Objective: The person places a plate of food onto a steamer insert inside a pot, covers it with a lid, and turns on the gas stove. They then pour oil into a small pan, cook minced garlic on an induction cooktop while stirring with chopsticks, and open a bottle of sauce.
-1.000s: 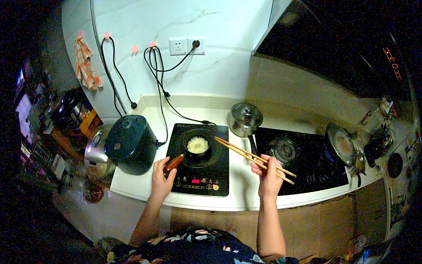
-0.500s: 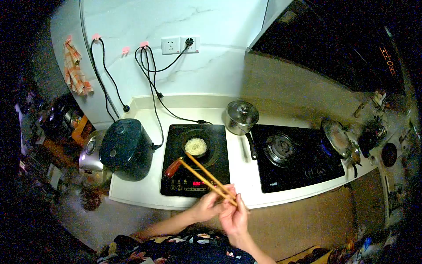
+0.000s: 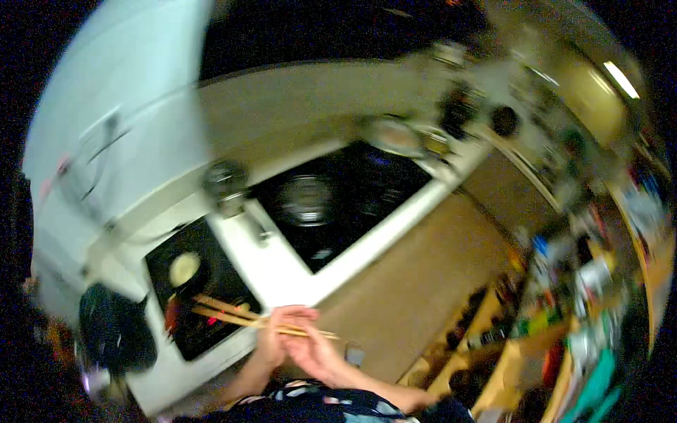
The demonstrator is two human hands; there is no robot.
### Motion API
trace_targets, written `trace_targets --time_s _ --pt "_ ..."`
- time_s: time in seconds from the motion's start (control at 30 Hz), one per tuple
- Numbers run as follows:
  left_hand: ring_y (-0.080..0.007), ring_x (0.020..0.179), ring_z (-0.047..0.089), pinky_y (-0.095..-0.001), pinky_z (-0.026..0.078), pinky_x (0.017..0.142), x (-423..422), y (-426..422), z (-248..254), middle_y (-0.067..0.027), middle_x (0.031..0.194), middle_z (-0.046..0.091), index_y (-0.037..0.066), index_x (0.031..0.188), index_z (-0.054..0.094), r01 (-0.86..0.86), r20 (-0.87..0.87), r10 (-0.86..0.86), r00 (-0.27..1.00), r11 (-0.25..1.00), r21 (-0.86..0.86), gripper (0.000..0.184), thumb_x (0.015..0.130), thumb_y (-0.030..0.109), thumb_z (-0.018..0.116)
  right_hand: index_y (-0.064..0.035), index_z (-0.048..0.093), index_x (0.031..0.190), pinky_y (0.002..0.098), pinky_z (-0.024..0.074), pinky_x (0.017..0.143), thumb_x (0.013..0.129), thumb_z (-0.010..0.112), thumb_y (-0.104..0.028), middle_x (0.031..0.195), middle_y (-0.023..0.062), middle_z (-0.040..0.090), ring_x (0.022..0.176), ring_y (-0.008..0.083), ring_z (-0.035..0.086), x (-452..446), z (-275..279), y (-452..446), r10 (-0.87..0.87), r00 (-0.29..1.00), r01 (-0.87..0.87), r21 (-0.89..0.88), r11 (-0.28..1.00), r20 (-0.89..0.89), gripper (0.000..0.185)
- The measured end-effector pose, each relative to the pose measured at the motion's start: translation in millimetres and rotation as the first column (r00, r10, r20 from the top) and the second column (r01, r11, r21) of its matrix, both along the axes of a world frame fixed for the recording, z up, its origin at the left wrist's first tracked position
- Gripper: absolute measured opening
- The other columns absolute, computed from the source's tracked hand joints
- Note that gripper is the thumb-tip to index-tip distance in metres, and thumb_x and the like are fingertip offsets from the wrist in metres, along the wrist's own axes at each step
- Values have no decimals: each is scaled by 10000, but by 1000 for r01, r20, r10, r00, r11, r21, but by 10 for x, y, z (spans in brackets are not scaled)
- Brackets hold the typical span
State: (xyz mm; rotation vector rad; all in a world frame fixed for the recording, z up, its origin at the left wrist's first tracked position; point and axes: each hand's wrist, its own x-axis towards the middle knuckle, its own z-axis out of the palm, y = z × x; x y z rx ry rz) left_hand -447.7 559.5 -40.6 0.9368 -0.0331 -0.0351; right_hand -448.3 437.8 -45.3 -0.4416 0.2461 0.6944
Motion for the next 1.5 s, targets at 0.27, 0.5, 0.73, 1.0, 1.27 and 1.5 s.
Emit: trace_targets --time_s 0.27,0.5,0.73,1.0,1.27,1.5 --pt "-258 1126 597 -372 492 979 278 -489 220 -208 1206 602 -62 1300 479 18 -45 -13 999 993 116 495 1051 340 334 27 566 1164 280 584 784 1052 387 -345 1085 151 630 922 186 652 517 188 -526 25 969 -19 -24 1000 244 428" --pt "-180 1024 633 -291 498 912 404 -335 143 -123 1120 655 -39 1201 594 -244 -77 346 935 785 570 291 933 74 615 -6 576 1035 272 543 604 1053 390 -308 844 82 603 679 175 638 1412 355 -1348 -114 934 174 -151 973 339 355" --pt "-155 967 613 -278 498 869 -140 518 224 -89 1093 646 -10 1164 607 -741 272 851 449 184 646 217 994 105 537 -20 564 1037 298 563 629 1045 424 -256 835 88 625 709 197 661 1942 161 -1359 -3 942 51 -133 990 336 274" --pt "-205 1058 575 -314 461 900 -807 1405 436 -116 1182 582 -2 1244 572 -410 558 796 235 -439 799 287 1001 145 530 37 562 1151 330 596 725 1041 439 -271 944 142 654 822 247 697 1935 258 -439 99 929 -77 -75 994 357 349" --pt "-217 1067 568 -321 438 942 -837 1606 705 -121 1166 599 -18 1168 594 -526 644 726 242 -460 716 224 991 97 520 54 560 1179 330 597 738 1059 349 -353 965 156 654 849 270 695 1695 454 405 217 896 -239 11 971 387 474" --pt "-313 1167 556 -423 453 1022 -139 945 581 -206 1266 544 8 1394 422 -722 232 694 682 589 362 442 1012 229 429 78 544 1193 357 604 770 1057 353 -324 1025 198 658 890 277 698 1048 510 1049 471 819 -534 135 835 329 465"
